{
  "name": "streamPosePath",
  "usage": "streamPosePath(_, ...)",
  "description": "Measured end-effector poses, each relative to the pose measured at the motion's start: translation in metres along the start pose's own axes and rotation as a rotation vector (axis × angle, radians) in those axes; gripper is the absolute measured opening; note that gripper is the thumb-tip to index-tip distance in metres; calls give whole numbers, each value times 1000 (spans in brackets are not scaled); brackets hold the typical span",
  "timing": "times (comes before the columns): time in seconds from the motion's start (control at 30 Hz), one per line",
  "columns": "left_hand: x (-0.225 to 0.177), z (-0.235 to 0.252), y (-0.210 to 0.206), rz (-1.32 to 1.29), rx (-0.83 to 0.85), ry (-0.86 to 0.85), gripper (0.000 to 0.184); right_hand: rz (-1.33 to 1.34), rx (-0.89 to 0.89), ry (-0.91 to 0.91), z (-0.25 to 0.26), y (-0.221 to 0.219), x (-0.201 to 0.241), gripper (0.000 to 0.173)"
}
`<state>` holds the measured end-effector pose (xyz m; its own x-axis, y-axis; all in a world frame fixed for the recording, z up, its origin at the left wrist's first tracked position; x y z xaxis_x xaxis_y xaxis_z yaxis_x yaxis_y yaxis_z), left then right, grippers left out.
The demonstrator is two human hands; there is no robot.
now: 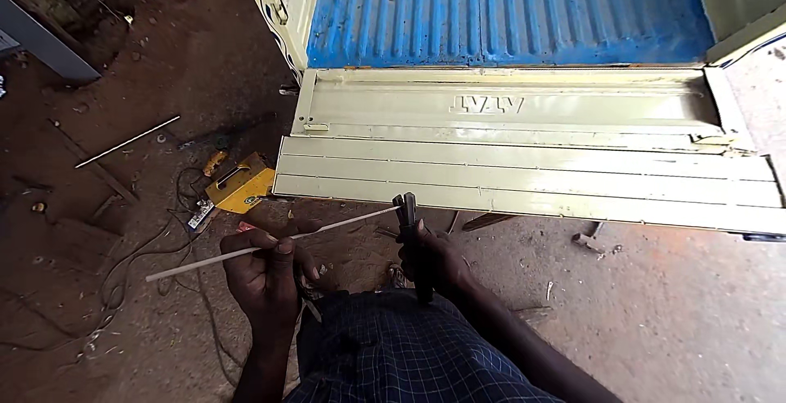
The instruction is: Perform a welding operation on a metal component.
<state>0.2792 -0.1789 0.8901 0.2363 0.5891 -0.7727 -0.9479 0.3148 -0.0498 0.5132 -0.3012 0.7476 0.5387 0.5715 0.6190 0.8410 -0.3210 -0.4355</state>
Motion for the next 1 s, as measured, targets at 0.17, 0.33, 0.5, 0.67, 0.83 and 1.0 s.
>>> streamPosePath(0.17, -2, -7, 5, -9, 28, -23, 18, -41, -14, 23, 0, -5, -1, 71)
streamPosePath(0.33, -1, -16, 22, -32, -11, 55, 18, -138, 18, 60, 6, -6, 1, 76)
streamPosePath(0.5, 3, -38, 75, -27, -252, 226, 29, -219, -121, 93, 5, -1, 6, 68)
streamPosePath(0.67, 12, -82, 153, 825, -193, 481, 54, -455, -291, 138, 16, -14, 7, 61)
streamPosePath(0.83, 29, -111, 156, 1127, 405, 594, 37, -845, -297, 106, 33, -93, 0, 71)
streamPosePath(1.0, 49, -107, 185, 1092, 540, 490, 31, -1149, -162, 116, 67, -215, -27, 79)
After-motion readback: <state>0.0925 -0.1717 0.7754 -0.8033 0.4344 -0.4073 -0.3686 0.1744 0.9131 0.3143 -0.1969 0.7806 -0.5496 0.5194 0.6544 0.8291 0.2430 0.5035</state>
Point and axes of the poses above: each hand's wrist, its own z-axis towards the middle knuckle, its own y-axis out of the back of the hand, x = y × z, the point moved 3 cm from there along z, towards the middle knuckle, and after that the axes turned 15 degrees about -y, right-handed, at the moved point
